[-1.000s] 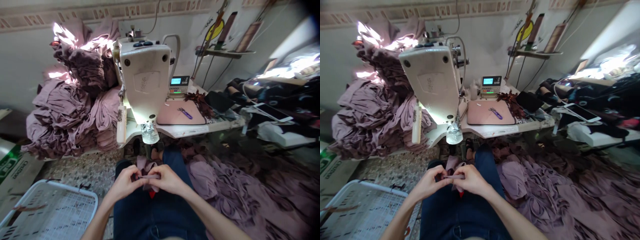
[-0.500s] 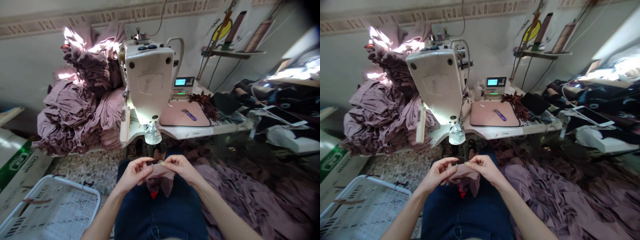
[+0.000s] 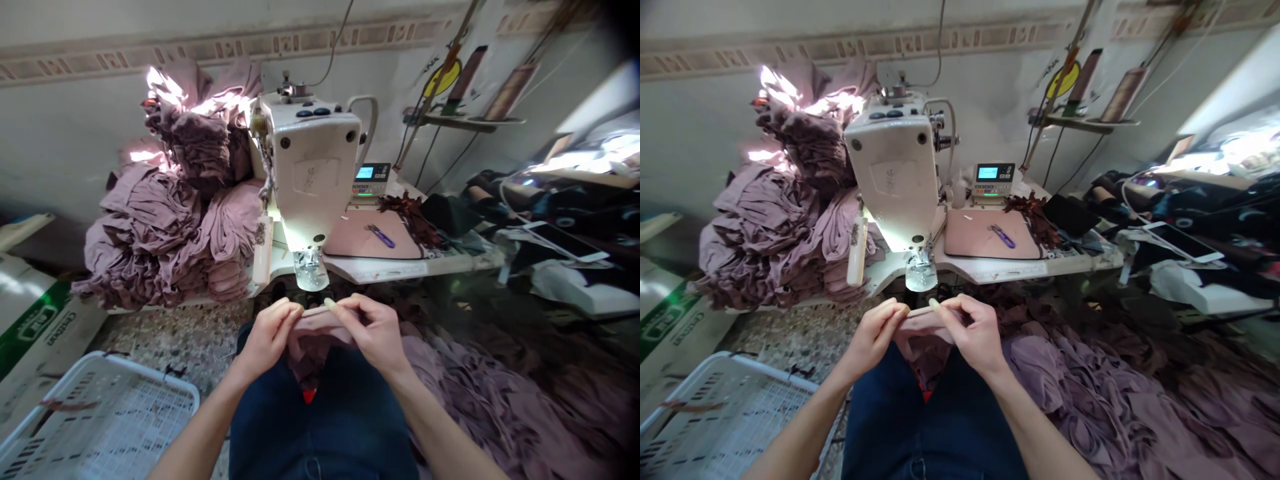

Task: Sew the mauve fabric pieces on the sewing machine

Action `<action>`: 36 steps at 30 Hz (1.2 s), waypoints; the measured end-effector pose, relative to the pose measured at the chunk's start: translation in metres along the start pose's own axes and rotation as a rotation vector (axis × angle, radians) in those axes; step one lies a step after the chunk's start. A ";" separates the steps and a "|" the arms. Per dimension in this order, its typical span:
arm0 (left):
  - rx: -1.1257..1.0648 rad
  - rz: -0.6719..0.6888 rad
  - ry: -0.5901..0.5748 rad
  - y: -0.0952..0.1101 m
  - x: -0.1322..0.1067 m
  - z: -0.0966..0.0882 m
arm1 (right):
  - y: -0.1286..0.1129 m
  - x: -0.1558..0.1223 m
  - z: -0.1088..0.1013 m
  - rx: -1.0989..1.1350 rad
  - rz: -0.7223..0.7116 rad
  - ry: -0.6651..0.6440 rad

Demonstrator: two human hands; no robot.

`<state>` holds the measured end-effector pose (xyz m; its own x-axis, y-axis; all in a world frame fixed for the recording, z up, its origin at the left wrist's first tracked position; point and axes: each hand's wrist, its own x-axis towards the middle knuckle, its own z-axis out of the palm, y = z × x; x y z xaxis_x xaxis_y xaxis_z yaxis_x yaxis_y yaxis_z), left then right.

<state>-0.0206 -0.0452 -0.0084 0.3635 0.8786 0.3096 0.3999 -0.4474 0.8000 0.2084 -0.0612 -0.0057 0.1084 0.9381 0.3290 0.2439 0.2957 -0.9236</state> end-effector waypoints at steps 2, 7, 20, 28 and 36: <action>-0.045 -0.050 0.021 0.005 0.011 -0.002 | 0.003 0.011 0.002 0.030 0.036 0.011; -0.062 -0.166 0.092 0.008 0.031 -0.006 | 0.015 0.032 0.007 0.159 0.159 0.021; -0.293 -0.274 0.299 -0.007 0.063 0.001 | 0.027 0.056 0.009 0.332 0.258 0.114; -0.460 -0.225 0.260 -0.013 0.082 0.009 | 0.037 0.072 0.007 0.291 0.197 0.172; -0.528 -0.293 0.326 -0.015 0.071 0.012 | 0.051 0.056 0.008 0.279 0.226 0.166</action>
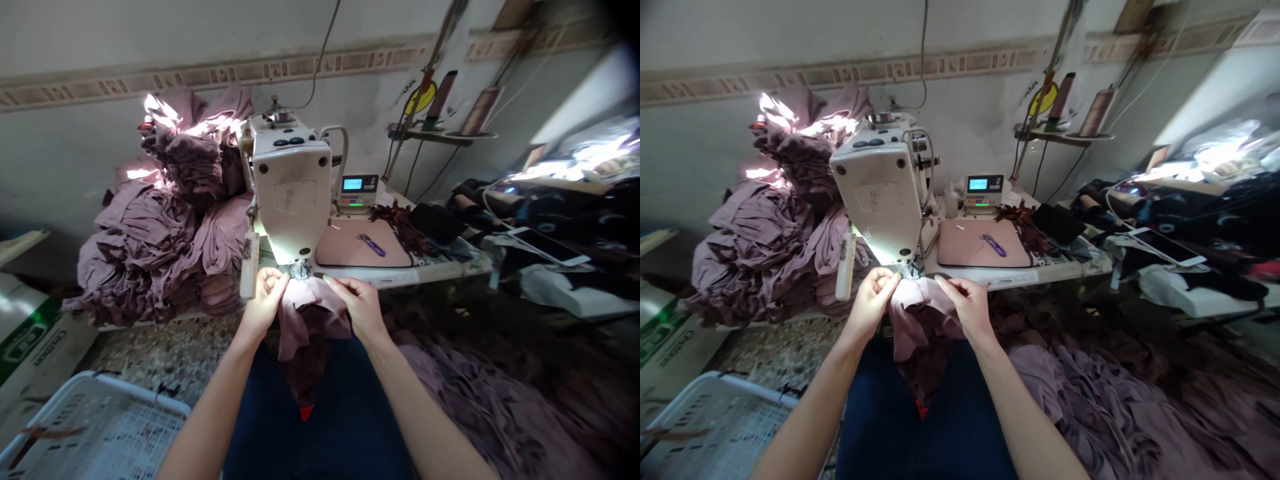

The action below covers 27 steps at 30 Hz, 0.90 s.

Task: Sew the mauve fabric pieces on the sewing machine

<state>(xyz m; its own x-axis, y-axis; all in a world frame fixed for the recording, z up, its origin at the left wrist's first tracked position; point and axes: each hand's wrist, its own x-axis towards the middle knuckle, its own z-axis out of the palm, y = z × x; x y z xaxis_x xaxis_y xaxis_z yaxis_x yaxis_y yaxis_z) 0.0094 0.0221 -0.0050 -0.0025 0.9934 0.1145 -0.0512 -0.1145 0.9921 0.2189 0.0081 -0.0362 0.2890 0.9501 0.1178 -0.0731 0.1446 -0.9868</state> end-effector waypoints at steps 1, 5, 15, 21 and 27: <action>0.011 -0.010 0.024 -0.004 -0.006 -0.004 | 0.005 -0.004 -0.004 -0.006 0.017 -0.013; 0.131 -0.122 -0.051 -0.015 -0.033 -0.031 | 0.027 -0.020 -0.022 -0.008 0.086 -0.053; 0.394 0.051 0.113 0.008 -0.015 -0.052 | 0.044 -0.073 0.028 0.130 0.180 -0.200; 0.316 -0.030 0.069 -0.009 -0.026 -0.041 | 0.036 -0.084 0.054 0.473 0.409 -0.374; 0.269 -0.130 -0.335 -0.026 -0.064 -0.056 | 0.009 -0.075 0.000 0.267 0.360 -0.272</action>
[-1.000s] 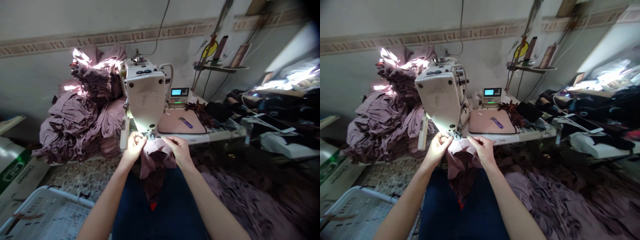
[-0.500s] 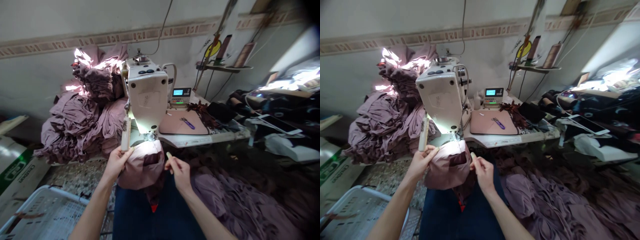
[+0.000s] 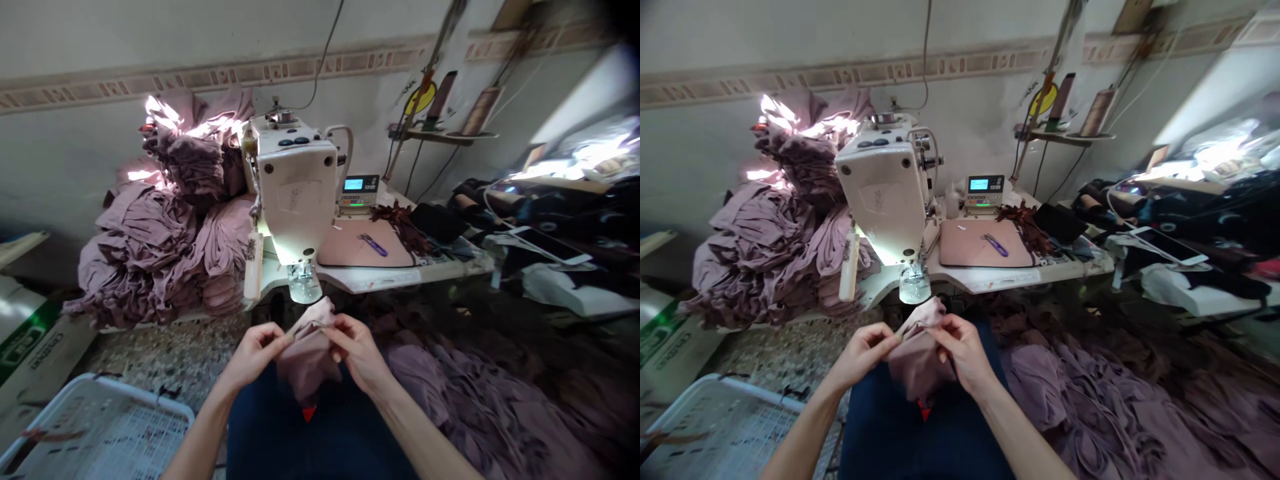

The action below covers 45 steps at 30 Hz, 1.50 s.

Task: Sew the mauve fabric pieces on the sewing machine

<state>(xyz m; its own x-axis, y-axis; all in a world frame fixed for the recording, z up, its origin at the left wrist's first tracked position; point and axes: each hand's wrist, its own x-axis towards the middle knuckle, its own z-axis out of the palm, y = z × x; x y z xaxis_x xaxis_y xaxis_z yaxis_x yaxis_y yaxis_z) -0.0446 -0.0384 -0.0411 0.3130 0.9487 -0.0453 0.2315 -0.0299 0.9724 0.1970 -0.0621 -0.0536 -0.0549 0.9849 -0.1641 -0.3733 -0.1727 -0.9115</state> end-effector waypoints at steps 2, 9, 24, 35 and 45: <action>0.071 0.033 -0.040 0.000 -0.006 0.000 | -0.016 -0.006 -0.011 -0.230 -0.083 -0.064; -0.058 0.006 -0.313 0.012 -0.005 0.031 | -0.050 -0.023 -0.005 -0.797 -0.275 -0.553; 0.063 0.110 -0.045 0.016 -0.007 0.012 | -0.045 -0.008 -0.018 -0.500 -0.103 -0.158; 0.112 0.246 0.147 0.047 0.015 0.014 | -0.067 0.007 0.001 -0.577 -0.478 0.106; -0.046 0.098 0.323 0.055 0.053 0.011 | -0.060 0.049 -0.004 -0.308 -0.293 0.175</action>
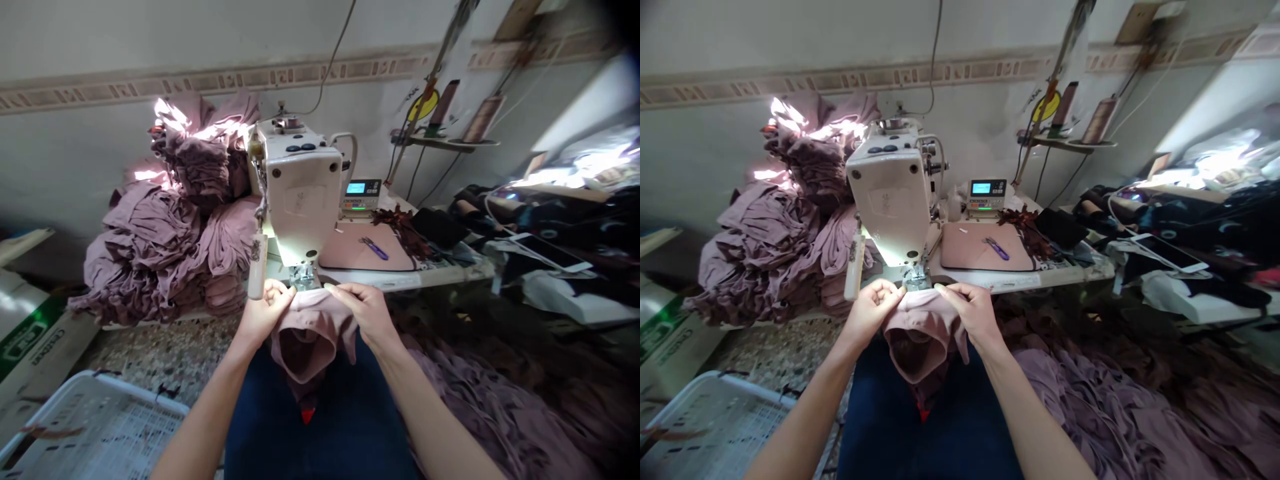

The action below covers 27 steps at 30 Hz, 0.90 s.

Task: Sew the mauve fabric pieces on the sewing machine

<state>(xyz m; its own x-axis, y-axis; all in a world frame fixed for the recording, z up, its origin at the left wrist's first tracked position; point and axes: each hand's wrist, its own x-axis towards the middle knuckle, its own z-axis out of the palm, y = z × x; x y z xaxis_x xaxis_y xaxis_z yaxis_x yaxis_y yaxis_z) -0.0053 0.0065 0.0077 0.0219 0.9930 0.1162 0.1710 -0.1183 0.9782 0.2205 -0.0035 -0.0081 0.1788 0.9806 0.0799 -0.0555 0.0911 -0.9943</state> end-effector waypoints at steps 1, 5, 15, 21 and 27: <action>-0.041 -0.001 -0.002 -0.001 0.003 0.002 | 0.001 0.002 0.000 0.006 -0.004 0.020; -0.146 0.010 0.004 -0.006 0.013 0.009 | 0.002 0.011 -0.002 0.020 -0.033 0.078; -0.135 0.019 -0.048 -0.001 0.026 0.010 | 0.015 0.007 -0.016 -0.132 -0.153 0.038; 0.372 0.197 0.157 0.018 0.000 -0.057 | 0.058 -0.025 -0.066 -0.159 0.102 -0.147; 0.908 0.208 0.796 0.055 0.021 -0.169 | 0.080 -0.034 -0.091 0.027 0.331 0.021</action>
<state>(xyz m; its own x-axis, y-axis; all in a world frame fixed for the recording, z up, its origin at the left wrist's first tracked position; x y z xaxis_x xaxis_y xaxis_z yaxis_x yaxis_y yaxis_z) -0.1618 0.0213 0.0930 -0.4232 0.6411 0.6402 0.8678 0.0838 0.4898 0.2993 -0.0457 -0.0965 0.1673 0.9540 -0.2487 -0.1396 -0.2268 -0.9639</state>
